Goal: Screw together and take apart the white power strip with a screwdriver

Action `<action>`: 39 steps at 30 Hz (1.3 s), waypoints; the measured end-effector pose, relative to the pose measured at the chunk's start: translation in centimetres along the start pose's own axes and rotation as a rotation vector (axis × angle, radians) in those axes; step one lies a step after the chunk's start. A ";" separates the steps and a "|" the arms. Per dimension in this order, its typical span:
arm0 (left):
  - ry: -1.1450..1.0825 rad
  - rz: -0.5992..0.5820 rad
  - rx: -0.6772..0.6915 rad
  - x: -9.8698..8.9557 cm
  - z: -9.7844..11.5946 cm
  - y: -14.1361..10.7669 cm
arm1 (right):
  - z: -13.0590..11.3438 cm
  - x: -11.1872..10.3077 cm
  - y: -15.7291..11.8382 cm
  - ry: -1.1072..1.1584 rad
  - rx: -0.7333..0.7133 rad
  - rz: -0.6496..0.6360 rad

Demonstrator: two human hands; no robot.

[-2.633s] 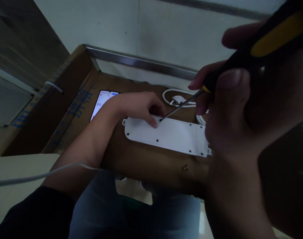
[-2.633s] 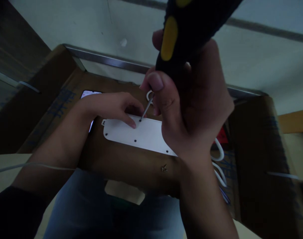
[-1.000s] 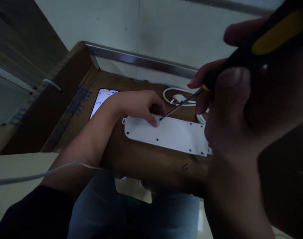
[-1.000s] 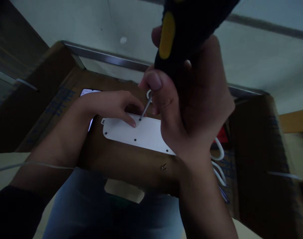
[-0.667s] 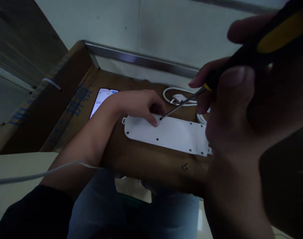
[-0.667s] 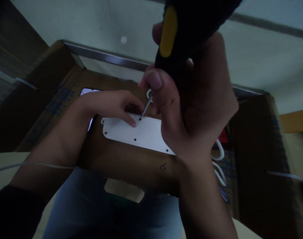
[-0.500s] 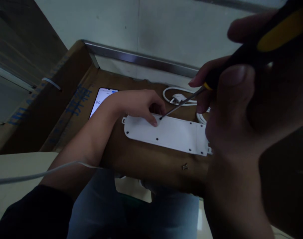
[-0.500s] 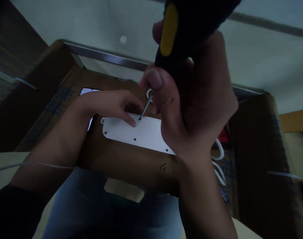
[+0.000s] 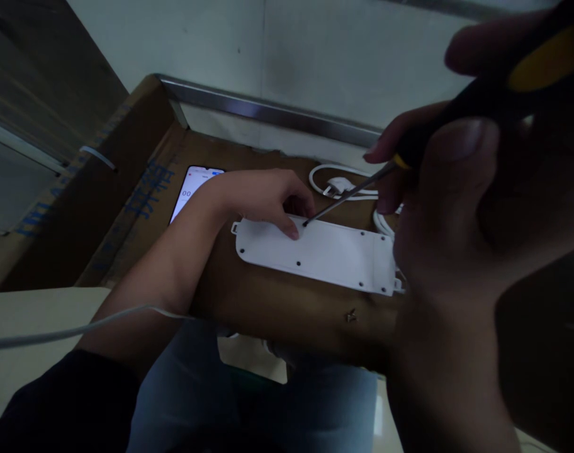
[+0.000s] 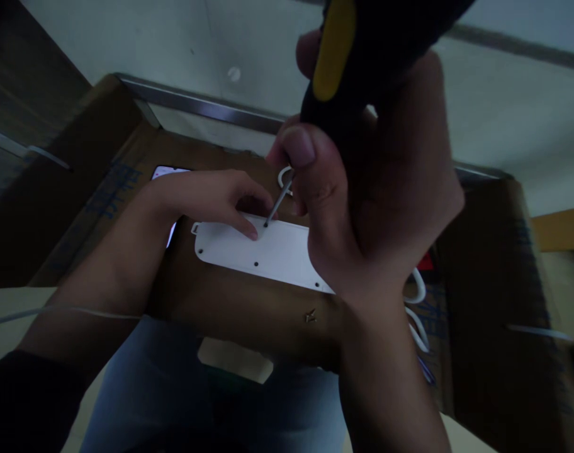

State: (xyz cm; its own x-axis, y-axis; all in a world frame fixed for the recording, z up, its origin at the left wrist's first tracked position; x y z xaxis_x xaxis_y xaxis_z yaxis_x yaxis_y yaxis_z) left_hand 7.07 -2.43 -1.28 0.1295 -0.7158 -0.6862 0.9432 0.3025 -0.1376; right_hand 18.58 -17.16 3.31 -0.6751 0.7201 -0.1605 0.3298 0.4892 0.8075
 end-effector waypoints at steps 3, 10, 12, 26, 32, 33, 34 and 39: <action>0.012 0.002 -0.011 -0.1 0.2 0.0 | -0.1 0.0 0.0 0.003 0.010 -0.011; 0.007 -0.002 0.022 -0.1 0.4 -0.1 | 0.0 0.0 0.0 0.031 0.044 -0.024; -0.002 0.003 0.030 -0.1 0.4 -0.1 | 0.1 0.1 0.0 0.045 0.051 -0.011; -0.288 0.137 0.103 -0.8 1.8 -0.8 | 1.1 0.7 -0.2 0.103 0.078 0.109; -0.294 0.213 0.107 -0.8 1.9 -0.8 | 1.3 1.2 -0.3 0.197 0.161 0.101; -0.294 0.227 0.108 -0.7 1.8 -0.7 | 1.4 1.2 -0.3 0.186 0.160 0.101; -0.299 0.244 0.103 -0.6 1.7 -0.6 | 1.5 1.1 -0.3 0.170 0.153 0.096; -0.315 0.278 0.058 -0.2 1.2 -0.2 | 1.9 0.6 -0.2 0.147 0.122 0.110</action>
State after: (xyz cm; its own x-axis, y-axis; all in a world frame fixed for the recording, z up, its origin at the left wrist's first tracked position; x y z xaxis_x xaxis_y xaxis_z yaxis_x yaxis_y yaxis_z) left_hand 7.22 -3.11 -0.31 0.4601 -0.7721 -0.4384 0.8737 0.4815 0.0689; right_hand 19.36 -15.86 1.95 -0.7164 0.6975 0.0163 0.4782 0.4739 0.7394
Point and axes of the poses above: each hand's wrist, its own y-axis towards the middle knuckle, its own x-axis out of the palm, z = x × y, the point moved 2 cm from there along y, towards the middle knuckle, and after that the axes turned 12 degrees about z, right-handed, at the moved point
